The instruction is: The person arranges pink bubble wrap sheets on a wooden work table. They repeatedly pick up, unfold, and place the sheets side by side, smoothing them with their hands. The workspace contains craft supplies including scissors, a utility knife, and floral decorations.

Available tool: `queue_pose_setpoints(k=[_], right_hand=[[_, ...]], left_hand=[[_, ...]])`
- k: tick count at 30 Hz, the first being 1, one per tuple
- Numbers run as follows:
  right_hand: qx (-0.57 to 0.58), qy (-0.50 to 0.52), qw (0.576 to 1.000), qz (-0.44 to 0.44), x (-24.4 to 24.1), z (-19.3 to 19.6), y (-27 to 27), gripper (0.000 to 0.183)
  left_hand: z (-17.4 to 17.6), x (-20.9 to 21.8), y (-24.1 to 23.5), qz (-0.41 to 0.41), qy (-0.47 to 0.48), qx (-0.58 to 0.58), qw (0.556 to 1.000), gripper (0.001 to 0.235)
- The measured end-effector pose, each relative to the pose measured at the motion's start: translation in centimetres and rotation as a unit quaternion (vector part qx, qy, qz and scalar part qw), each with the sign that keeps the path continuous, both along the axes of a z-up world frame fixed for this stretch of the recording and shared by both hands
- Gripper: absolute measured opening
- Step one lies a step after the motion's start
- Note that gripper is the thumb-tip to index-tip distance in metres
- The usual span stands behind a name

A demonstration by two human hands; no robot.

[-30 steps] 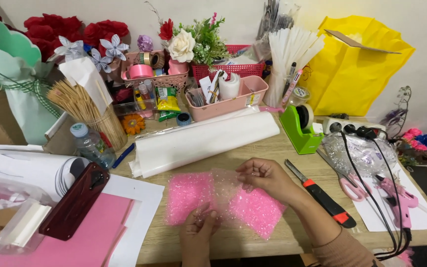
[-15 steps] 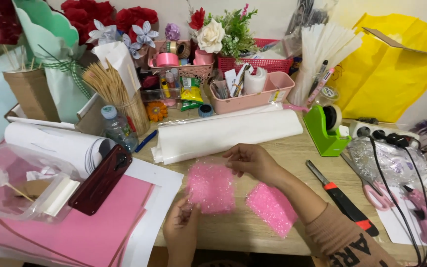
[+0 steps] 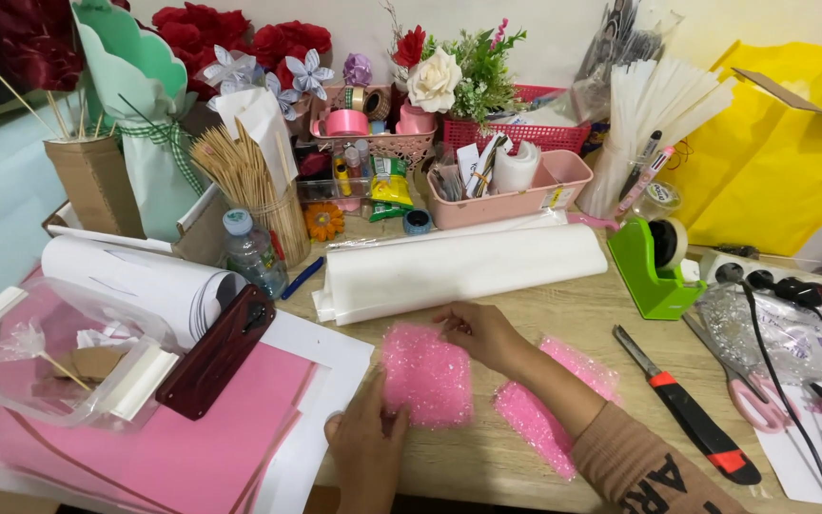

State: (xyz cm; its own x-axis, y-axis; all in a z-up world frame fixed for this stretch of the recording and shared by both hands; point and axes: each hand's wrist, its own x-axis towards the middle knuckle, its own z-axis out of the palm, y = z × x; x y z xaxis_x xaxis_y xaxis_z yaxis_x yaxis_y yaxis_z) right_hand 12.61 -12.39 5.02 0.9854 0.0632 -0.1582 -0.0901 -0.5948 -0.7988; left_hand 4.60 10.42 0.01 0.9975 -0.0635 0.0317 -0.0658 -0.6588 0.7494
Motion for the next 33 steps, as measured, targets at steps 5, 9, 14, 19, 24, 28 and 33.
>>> queue_pose_setpoints(k=[5,9,14,19,24,28,33], right_hand=[[-0.132,-0.339,0.924,0.119,-2.1,-0.7,0.6,0.031],[-0.285,-0.302,0.882,0.222,-4.1,-4.7,-0.1,0.055],[-0.208,-0.261,0.927,0.169,-5.9,-1.7,-0.7,0.051],[-0.158,-0.229,0.96,-0.043,-9.7,2.3,-5.4,0.044],[-0.319,0.003,0.94,-0.124,-13.8,-1.6,-11.7,0.08],[-0.29,-0.059,0.95,-0.098,-15.1,-3.6,-15.5,0.07],[-0.205,-0.053,0.977,0.014,-15.2,-2.0,-17.7,0.079]], left_hand=[[-4.5,0.4,-0.4,0.016,-0.17,0.106,0.98,0.051],[-4.2,0.5,-0.3,0.002,-0.169,0.125,0.978,0.03],[-4.0,0.7,-0.1,-0.017,-0.149,0.14,0.979,0.034],[-5.5,0.6,-1.0,-0.017,-0.138,0.151,0.979,0.034],[-4.9,0.4,-1.7,-0.038,-0.11,0.172,0.978,0.036],[-6.0,0.2,-2.2,-0.024,-0.156,0.182,0.971,0.038],[-7.1,-1.0,-3.1,-0.034,-0.225,0.201,0.953,0.032]])
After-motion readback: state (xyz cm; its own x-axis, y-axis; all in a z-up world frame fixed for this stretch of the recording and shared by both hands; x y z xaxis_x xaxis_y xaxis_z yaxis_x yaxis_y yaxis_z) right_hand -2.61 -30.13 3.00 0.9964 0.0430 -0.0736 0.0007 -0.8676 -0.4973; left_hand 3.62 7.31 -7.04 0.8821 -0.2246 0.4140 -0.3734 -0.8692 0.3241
